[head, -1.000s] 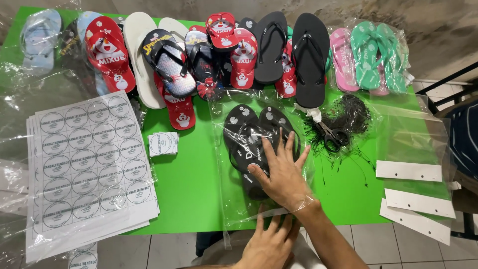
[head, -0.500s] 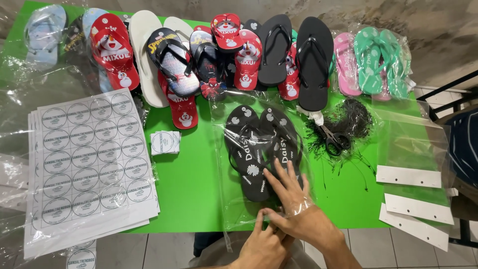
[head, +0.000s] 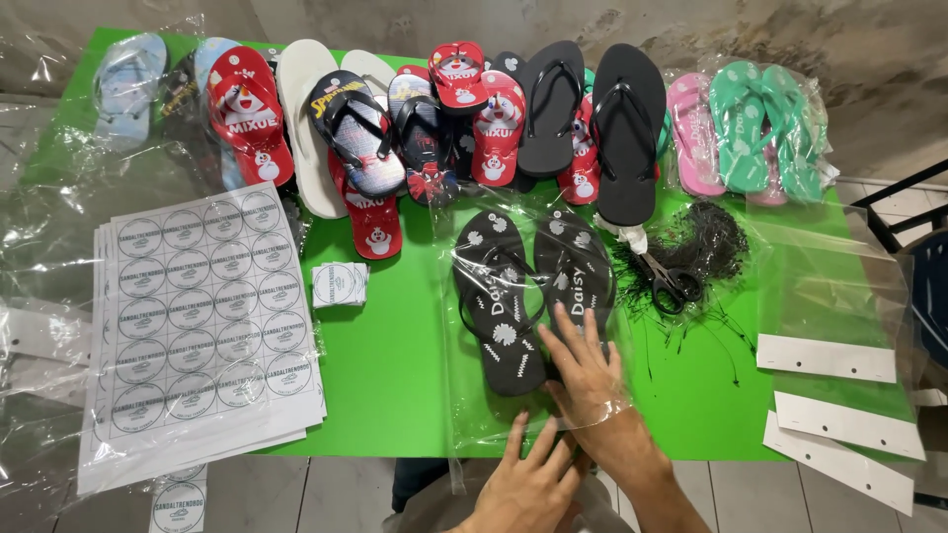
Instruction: The person ties a black string around the straps of a pair of black flip-flops, places them into a clear plastic bag, and adds a round sticker to the package. The person then sets the packaged flip-flops aside and picks up a pair of red flip-flops.
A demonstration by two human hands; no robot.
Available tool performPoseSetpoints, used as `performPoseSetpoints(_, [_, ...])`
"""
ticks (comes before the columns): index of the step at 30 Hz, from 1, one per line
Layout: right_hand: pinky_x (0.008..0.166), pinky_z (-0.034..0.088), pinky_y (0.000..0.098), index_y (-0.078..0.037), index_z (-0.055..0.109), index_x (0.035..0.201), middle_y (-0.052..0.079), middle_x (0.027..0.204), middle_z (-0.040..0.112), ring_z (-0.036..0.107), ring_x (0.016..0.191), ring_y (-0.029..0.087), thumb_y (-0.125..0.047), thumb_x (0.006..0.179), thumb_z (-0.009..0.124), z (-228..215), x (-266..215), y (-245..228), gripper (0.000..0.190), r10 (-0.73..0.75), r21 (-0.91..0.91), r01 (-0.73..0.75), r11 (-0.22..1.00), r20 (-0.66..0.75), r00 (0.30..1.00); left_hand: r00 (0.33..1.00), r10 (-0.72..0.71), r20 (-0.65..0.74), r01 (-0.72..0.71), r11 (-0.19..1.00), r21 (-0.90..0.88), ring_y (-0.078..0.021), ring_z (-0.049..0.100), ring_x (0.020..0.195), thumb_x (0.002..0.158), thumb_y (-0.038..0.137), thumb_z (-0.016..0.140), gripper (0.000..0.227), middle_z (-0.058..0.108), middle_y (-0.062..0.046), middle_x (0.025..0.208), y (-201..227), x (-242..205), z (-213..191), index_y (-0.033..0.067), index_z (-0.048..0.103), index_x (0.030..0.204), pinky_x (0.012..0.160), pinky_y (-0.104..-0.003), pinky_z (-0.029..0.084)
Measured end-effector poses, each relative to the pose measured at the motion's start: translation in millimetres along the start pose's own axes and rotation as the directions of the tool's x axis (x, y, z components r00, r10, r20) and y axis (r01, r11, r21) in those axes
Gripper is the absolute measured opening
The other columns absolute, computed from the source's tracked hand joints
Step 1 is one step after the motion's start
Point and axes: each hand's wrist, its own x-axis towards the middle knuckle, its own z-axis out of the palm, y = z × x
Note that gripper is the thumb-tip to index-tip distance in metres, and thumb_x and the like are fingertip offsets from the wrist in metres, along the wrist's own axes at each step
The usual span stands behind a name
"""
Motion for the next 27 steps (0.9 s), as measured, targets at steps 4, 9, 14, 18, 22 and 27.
performPoseSetpoints(4, [0.113,0.013,0.0761,-0.022,0.043,0.155,0.006,0.171,0.023,0.011,0.158,0.041,-0.004,0.09,0.064,-9.6,-6.9,-2.6,0.07,-0.17,0.162,0.181,0.97,-0.079,0.982,0.997,0.009,-0.079,-0.001,0.995,0.098,-0.0417,0.052,0.13,0.067,0.04,0.087,0.077,0.064,-0.018,0.127,0.3,3.4,0.9,0.0054,0.069,0.133,0.111,-0.071,0.031])
performPoseSetpoints(9, [0.116,-0.001,0.0791,-0.028,0.053,0.148,0.004,0.168,0.033,0.022,0.158,0.034,-0.021,0.075,0.089,-14.3,-11.1,-8.1,0.082,-0.332,0.079,0.36,0.93,-0.244,0.911,1.0,0.013,0.022,-0.014,0.998,0.068,-0.0501,0.045,0.137,0.079,0.042,0.076,0.07,0.064,-0.02,0.139,-3.5,-9.2,35.2,0.0116,0.069,0.141,0.113,-0.078,0.019])
performPoseSetpoints(14, [0.112,-0.001,0.0789,-0.031,0.053,0.148,0.004,0.169,0.024,0.017,0.155,0.036,-0.033,0.088,0.075,-12.0,-4.2,-15.3,0.065,-0.345,0.06,0.354,0.933,-0.13,0.93,0.963,-0.018,0.269,0.042,0.996,-0.083,-0.0483,0.048,0.128,0.093,0.039,0.067,0.06,0.062,-0.022,0.137,-4.9,-4.7,23.7,0.0086,0.062,0.145,0.101,-0.081,0.026])
performPoseSetpoints(18, [0.109,0.006,0.0805,-0.033,0.045,0.151,0.0,0.168,0.026,0.024,0.153,0.031,-0.068,0.096,0.045,18.8,5.6,1.0,0.065,-0.199,-0.243,0.144,0.959,-0.218,0.955,0.946,0.051,0.319,0.047,0.956,-0.291,-0.0589,0.008,0.153,0.105,0.032,0.044,0.057,0.041,-0.025,0.157,-3.0,6.5,2.4,0.0056,0.045,0.156,0.109,-0.086,-0.009])
performPoseSetpoints(22, [0.11,0.007,0.0776,-0.031,0.039,0.155,0.002,0.17,0.019,0.023,0.152,0.032,-0.069,0.096,0.042,21.1,11.3,6.7,0.07,-0.156,-0.18,0.125,0.976,-0.172,0.973,0.882,0.062,0.468,0.122,0.928,-0.353,-0.0563,-0.001,0.155,0.103,0.035,0.039,0.061,0.03,-0.024,0.164,-4.7,12.7,17.7,0.0055,0.039,0.157,0.109,-0.086,-0.009])
performPoseSetpoints(27, [0.117,0.001,0.0688,-0.025,0.033,0.161,0.007,0.171,0.017,0.014,0.149,0.051,-0.054,0.104,0.039,18.0,18.2,17.8,0.064,-0.381,0.011,0.381,0.924,-0.02,0.924,0.808,0.073,0.584,0.202,0.897,-0.393,-0.0458,-0.002,0.157,0.1,0.041,0.04,0.07,0.014,-0.012,0.172,-8.9,22.4,11.3,0.0159,0.022,0.163,0.109,-0.084,-0.006])
